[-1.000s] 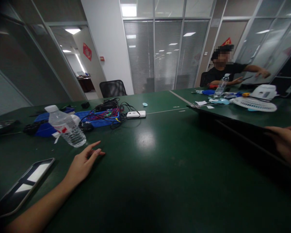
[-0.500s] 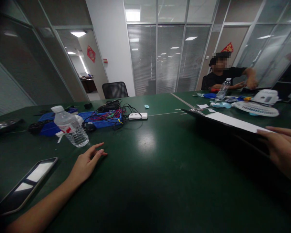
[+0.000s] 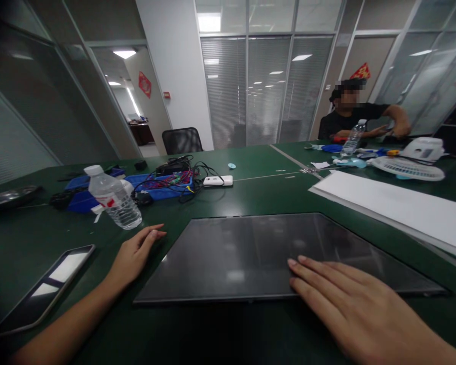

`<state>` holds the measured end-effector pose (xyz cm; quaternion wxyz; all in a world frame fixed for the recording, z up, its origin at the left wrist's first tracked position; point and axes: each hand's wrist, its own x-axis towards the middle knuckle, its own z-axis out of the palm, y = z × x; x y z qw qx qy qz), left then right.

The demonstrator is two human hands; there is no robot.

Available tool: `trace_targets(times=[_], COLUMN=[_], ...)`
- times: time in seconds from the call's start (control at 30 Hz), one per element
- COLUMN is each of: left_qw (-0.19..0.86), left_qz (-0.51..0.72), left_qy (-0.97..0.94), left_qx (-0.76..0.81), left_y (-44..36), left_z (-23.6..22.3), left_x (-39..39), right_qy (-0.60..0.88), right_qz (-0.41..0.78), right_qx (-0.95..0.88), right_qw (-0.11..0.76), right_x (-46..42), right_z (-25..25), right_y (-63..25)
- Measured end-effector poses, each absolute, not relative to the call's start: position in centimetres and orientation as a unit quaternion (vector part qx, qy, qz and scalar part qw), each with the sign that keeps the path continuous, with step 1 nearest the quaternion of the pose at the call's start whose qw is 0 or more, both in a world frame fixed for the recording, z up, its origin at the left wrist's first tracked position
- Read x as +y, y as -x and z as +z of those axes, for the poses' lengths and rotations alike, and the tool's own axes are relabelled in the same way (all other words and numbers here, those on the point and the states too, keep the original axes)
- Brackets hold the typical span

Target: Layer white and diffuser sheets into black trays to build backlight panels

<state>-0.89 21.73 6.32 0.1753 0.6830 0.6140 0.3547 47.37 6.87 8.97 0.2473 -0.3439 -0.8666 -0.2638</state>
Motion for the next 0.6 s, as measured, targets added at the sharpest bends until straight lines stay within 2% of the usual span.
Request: trace_targets(times=[0.07,0.17,0.27,0.33,0.43,0.6], left_qw=[0.146,0.112,0.121,0.125,0.112,0.065], left_qz=[0.363,0.353,0.317,0.285,0.231,0.182], left_qy=[-0.689,-0.700,-0.721,-0.746,-0.789,-0.812], left_qx=[0.610,0.610,0.604,0.589,0.558,0.550], left_y=[1.4,2.0,2.1,2.0,1.9,2.3], left_z=[6.1,6.0,5.9,5.7,5.2,4.1], left_x=[22.0,22.3,22.5,22.5,22.6,22.9], right_qy=[0.300,0.299,0.337,0.395,0.538,0.734], right_qz=[-0.265,-0.253,-0.179,-0.154,-0.183,-0.191], right_qx=[-0.899,-0.906,-0.914,-0.894,-0.806,-0.610], right_qw=[0.179,0.159,0.135,0.147,0.167,0.230], right_x=[7.5,9.3,13.1,16.9,22.6,27.0], right_z=[9.1,9.3,10.2,11.0,11.0,5.0], right_y=[-45.9,-44.3,-45.6,-48.7,-55.8,-67.9])
